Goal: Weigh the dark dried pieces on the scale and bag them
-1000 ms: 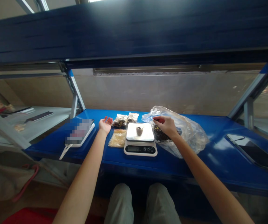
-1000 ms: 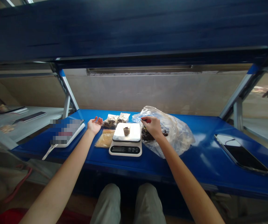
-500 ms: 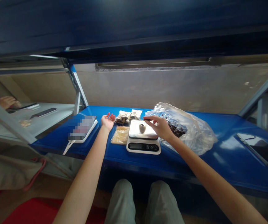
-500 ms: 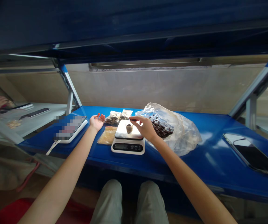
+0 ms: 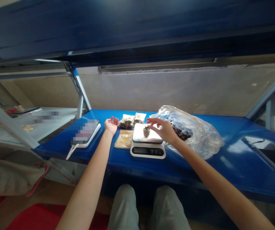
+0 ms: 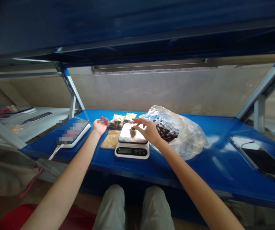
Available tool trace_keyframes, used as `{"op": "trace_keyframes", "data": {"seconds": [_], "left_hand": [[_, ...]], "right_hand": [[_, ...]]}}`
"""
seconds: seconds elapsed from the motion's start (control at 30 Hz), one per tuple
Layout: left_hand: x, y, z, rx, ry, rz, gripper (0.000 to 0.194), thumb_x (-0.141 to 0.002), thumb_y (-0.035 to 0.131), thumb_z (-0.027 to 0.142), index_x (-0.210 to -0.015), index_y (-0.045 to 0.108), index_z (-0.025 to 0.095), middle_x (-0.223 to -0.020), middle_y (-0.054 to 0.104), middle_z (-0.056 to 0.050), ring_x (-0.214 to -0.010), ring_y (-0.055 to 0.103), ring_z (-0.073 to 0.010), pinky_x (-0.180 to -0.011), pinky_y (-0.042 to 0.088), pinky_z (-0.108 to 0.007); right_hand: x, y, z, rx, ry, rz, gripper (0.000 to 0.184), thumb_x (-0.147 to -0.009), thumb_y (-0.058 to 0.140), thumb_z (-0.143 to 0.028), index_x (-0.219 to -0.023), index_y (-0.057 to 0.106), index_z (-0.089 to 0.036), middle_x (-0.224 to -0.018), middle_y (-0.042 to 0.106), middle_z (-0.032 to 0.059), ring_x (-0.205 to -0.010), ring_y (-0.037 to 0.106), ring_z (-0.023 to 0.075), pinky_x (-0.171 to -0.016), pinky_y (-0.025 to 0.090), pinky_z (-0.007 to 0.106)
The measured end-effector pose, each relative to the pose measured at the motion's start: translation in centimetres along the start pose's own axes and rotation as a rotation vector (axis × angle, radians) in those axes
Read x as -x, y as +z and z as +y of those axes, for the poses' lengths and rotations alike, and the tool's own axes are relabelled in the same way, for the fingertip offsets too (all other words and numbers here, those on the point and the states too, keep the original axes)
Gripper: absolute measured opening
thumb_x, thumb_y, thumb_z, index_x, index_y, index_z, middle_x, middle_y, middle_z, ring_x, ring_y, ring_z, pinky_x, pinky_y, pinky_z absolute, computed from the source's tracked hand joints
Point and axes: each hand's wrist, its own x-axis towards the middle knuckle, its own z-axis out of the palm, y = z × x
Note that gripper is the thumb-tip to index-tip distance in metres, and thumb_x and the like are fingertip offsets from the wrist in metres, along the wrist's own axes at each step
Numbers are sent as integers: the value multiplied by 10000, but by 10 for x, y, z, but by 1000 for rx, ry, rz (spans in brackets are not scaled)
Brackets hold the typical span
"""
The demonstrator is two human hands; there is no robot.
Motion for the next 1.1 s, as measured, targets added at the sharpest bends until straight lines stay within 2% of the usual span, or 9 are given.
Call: {"op": "trace_keyframes", "data": {"seconds": [0.13,0.27,0.4,0.53,0.7,0.9,1.03,1.1], "left_hand": [[1,1,0,-2,2,4,132,-747,390,127,-749,518,160,-682,541,-44,-621,561,-130,-609,448,-225],[2,2,1,-4,-2,14,142,-752,377,126,-744,515,158,-668,537,-43,-614,557,-131,-602,449,-223],[1,1,1,-9,-4,17,141,-750,377,129,-738,513,161,-660,537,-40,-601,558,-129,-588,449,-220],[-1,0,1,-8,-4,6,142,-738,384,122,-749,520,161,-656,543,-42,-600,564,-131,-588,452,-221],[-1,-2,1,-9,1,-8,141,-735,385,121,-741,519,163,-654,545,-43,-592,565,-132,-578,452,-219],[0,-1,0,-7,4,-5,137,-744,389,127,-735,520,166,-670,543,-39,-587,563,-123,-591,455,-219],[2,0,0,-2,-5,4,144,-759,376,132,-729,513,166,-670,539,-38,-588,563,-122,-588,455,-216],[2,0,0,1,-3,8,149,-764,372,133,-730,513,165,-665,537,-39,-588,563,-124,-587,455,-216]], "right_hand": [[-1,-5,4,25,1,63,241,-799,565,-278,-1011,656,-205,-931,720,40,-796,669,162,-632,465,248],[-2,-19,17,217,139,110,231,-792,557,-280,-955,683,-177,-888,727,59,-777,670,178,-664,472,265],[3,-30,31,552,329,-2,273,-761,567,-242,-979,699,-144,-957,717,111,-892,652,248,-735,465,307],[8,-32,33,739,459,-154,221,-736,584,-305,-834,738,-181,-851,730,101,-830,655,275,-649,450,302],[8,-33,28,728,448,-112,171,-700,613,-289,-787,738,-212,-810,734,58,-769,657,244,-590,422,279],[7,-34,29,639,453,-89,217,-701,606,-266,-876,721,-207,-780,729,32,-721,651,195,-568,411,251],[6,-36,31,703,483,-40,311,-726,581,-294,-999,695,-197,-886,728,61,-820,655,223,-608,431,263],[6,-38,32,759,532,-52,296,-720,590,-314,-960,711,-189,-922,723,88,-857,651,257,-613,435,282]]}}
